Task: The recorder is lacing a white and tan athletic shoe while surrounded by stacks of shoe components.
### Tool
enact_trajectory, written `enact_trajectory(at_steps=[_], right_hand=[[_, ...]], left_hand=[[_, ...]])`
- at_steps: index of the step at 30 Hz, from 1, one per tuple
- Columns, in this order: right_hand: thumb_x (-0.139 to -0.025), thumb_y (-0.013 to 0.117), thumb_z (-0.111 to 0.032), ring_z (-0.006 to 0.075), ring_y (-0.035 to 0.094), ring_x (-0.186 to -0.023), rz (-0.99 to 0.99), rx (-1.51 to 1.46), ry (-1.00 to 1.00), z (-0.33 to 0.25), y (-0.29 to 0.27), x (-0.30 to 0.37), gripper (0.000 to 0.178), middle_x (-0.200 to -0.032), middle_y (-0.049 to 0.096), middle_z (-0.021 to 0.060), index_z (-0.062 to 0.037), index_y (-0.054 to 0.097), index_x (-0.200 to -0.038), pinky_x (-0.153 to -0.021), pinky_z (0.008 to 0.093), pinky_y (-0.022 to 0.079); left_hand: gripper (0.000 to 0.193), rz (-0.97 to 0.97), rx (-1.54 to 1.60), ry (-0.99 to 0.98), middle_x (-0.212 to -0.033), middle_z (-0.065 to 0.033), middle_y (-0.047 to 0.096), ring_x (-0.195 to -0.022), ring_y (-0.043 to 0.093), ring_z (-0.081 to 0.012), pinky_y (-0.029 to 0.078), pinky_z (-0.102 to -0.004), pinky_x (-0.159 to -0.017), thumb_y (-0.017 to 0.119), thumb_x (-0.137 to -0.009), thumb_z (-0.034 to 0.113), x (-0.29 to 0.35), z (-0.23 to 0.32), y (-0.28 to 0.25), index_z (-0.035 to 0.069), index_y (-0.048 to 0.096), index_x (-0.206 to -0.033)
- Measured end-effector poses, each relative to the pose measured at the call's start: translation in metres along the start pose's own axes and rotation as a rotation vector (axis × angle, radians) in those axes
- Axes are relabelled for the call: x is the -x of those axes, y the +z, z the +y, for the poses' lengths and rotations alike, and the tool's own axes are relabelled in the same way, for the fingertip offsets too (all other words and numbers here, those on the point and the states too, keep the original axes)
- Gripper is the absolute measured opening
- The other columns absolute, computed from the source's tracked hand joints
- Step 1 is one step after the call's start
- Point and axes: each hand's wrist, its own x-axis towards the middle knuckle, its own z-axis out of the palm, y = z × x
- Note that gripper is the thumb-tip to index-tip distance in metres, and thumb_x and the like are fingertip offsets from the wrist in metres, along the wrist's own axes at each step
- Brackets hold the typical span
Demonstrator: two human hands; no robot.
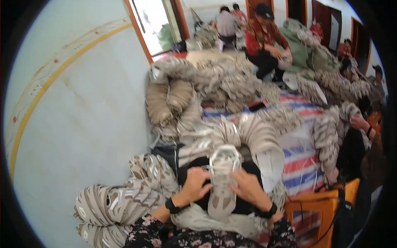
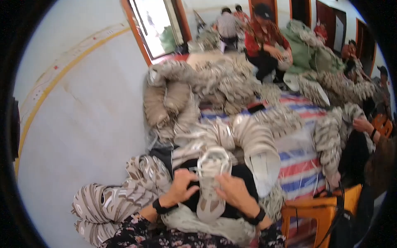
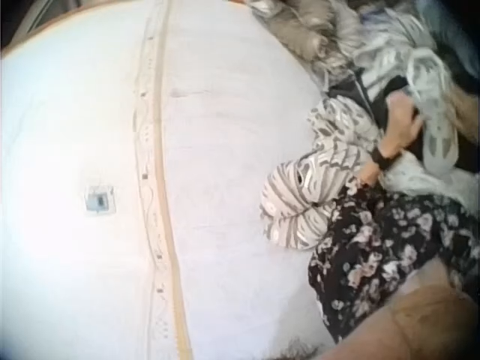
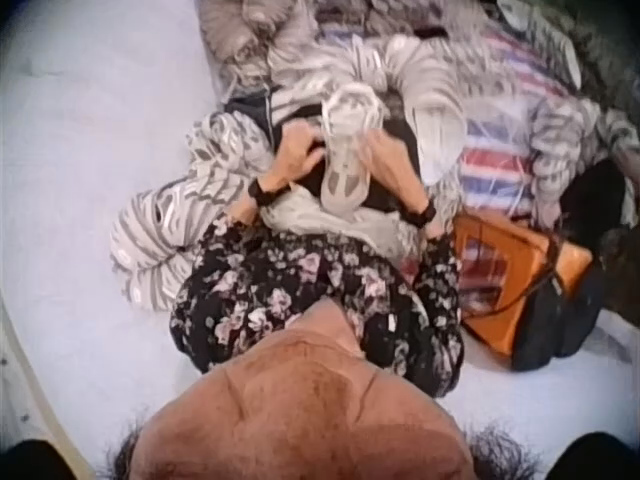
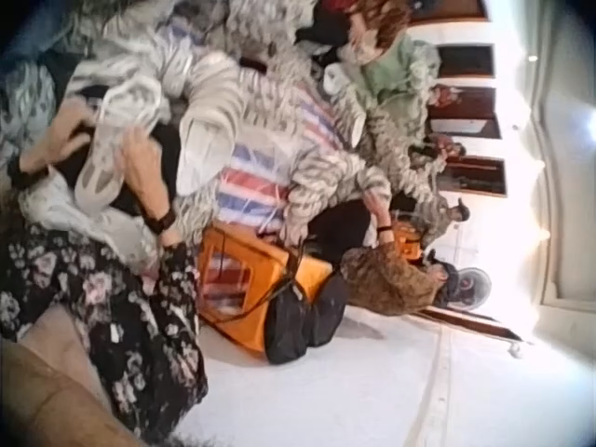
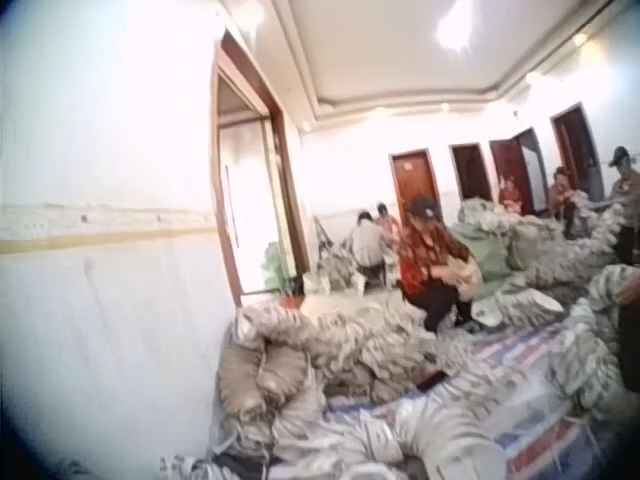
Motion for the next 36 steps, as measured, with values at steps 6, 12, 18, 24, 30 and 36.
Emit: enact_trajectory(at_steps=[6, 12, 18, 24, 30, 36], right_hand=[[-0.079, 0.062, -0.021, 0.0312, 0.058, -0.075, 0.069, -0.327, 0.175, -0.01, 0.01, -0.049, 0.027, -0.081, 0.055, 0.0148, -0.0006, 0.056, -0.095, -0.06, 0.04, 0.046], [-0.074, 0.064, -0.035, 0.0313, 0.061, -0.063, -0.121, 0.199, 0.351, -0.019, 0.07, -0.089, 0.034, -0.063, 0.06, 0.0161, -0.001, 0.063, -0.07, -0.054, 0.0392, 0.046], [-0.074, 0.062, -0.027, 0.0305, 0.062, -0.071, 0.102, -0.153, 0.387, 0.038, 0.054, -0.091, 0.025, -0.072, 0.063, 0.0162, -0.0023, 0.066, -0.073, -0.063, 0.0378, 0.048], [-0.075, 0.053, -0.015, 0.0196, 0.056, -0.074, 0.504, 0.025, -0.019, 0.117, -0.079, 0.007, 0.026, -0.082, 0.061, 0.009, 0.0007, 0.061, -0.093, -0.068, 0.0307, 0.044], [-0.085, 0.052, -0.025, 0.0086, 0.053, -0.072, 0.842, -1.389, 0.973, 0.158, 0.011, 0.126, 0.022, -0.082, 0.057, 0.0003, -0.007, 0.059, -0.094, -0.062, 0.0247, 0.043], [-0.084, 0.055, -0.021, 0.0112, 0.056, -0.08, 0.583, -0.596, 0.919, 0.197, -0.035, 0.133, 0.025, -0.085, 0.06, 0.0038, -0.0031, 0.058, -0.101, -0.069, 0.0292, 0.046]], left_hand=[[0.046, 0.236, 0.098, -0.332, -0.108, -0.0163, 0.05, -0.102, 0.047, -0.033, 0.039, -0.0361, -0.089, 0.068, -0.069, 0.006, 0.005, -0.019, -0.028, 0.001, 0.048, -0.11], [0.039, 0.296, 0.067, -0.239, -0.105, -0.015, 0.05, -0.099, 0.048, -0.0315, 0.039, -0.0358, -0.087, 0.065, -0.07, 0.002, -0.036, -0.037, -0.032, 0.001, 0.049, -0.106], [0.038, 0.264, 0.072, -0.186, -0.109, -0.0098, 0.05, -0.093, 0.05, -0.0211, 0.043, -0.0304, -0.079, 0.063, -0.072, 0.001, -0.056, -0.042, -0.037, 0.004, 0.051, -0.108], [0.034, 0.184, 0.176, -0.258, -0.104, -0.0084, 0.05, -0.092, 0.05, -0.0175, 0.044, -0.027, -0.074, 0.061, -0.073, -0.001, -0.067, -0.053, -0.019, 0.003, 0.052, -0.105], [0.024, -0.176, 0.317, -0.407, -0.095, -0.0048, 0.052, -0.083, 0.051, -0.012, 0.044, -0.0232, -0.068, 0.061, -0.079, 0.006, -0.061, -0.076, 0.017, 0.002, 0.055, -0.102], [0.031, -0.265, 0.301, -0.398, -0.091, -0.0078, 0.053, -0.077, 0.053, -0.0147, 0.046, -0.0245, -0.064, 0.065, -0.078, 0.011, -0.065, -0.086, 0.03, 0.001, 0.053, -0.105]])
